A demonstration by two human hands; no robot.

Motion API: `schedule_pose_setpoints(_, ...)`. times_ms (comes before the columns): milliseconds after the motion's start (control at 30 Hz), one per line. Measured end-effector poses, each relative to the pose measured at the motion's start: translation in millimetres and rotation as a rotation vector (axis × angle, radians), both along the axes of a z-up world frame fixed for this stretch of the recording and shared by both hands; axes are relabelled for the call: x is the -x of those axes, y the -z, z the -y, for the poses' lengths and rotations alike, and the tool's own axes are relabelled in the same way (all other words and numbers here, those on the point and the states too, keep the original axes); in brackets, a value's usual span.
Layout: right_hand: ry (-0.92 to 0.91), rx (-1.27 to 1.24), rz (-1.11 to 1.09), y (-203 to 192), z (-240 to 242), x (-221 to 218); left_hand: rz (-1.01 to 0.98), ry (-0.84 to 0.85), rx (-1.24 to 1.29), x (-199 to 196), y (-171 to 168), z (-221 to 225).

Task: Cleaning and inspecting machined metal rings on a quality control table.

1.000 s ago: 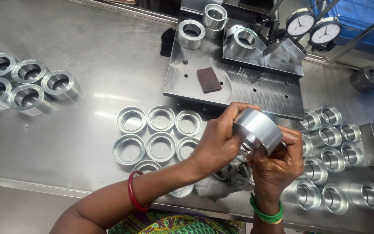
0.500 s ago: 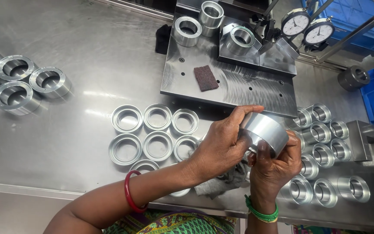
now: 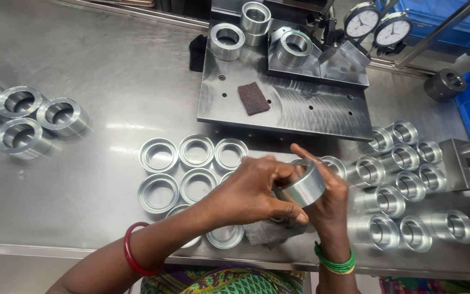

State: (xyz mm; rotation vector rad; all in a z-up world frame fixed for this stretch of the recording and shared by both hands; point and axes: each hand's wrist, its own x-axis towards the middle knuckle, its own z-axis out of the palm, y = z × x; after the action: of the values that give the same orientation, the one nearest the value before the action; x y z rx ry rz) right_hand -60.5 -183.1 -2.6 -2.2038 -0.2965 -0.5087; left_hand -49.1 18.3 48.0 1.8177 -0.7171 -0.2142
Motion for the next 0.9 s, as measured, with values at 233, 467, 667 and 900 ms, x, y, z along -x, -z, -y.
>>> schedule_pose_setpoints(233, -0.317, -0.029, -0.171, 21.5, -4.6, 1.4, -0.299, 0.027, 0.147, 9.2, 38.8, -33.2)
schedule_pose_setpoints(467, 0.006, 0.1, -0.445, 14.5, 30.0, 9.2, 0.008, -0.465, -0.261, -7.9, 56.7, -117.3)
schedule_pose_setpoints(667, -0.119, 0.48, -0.053, 35.4, 28.3, 37.9, 0.349, -0.776, -0.645, -73.2, 120.4, -169.0)
schedule_pose_setpoints(900, -0.08, -0.462, -0.468, 58.1, 60.2, 53.6, 0.383, -0.522, -0.852, -87.9, 127.0, -145.5)
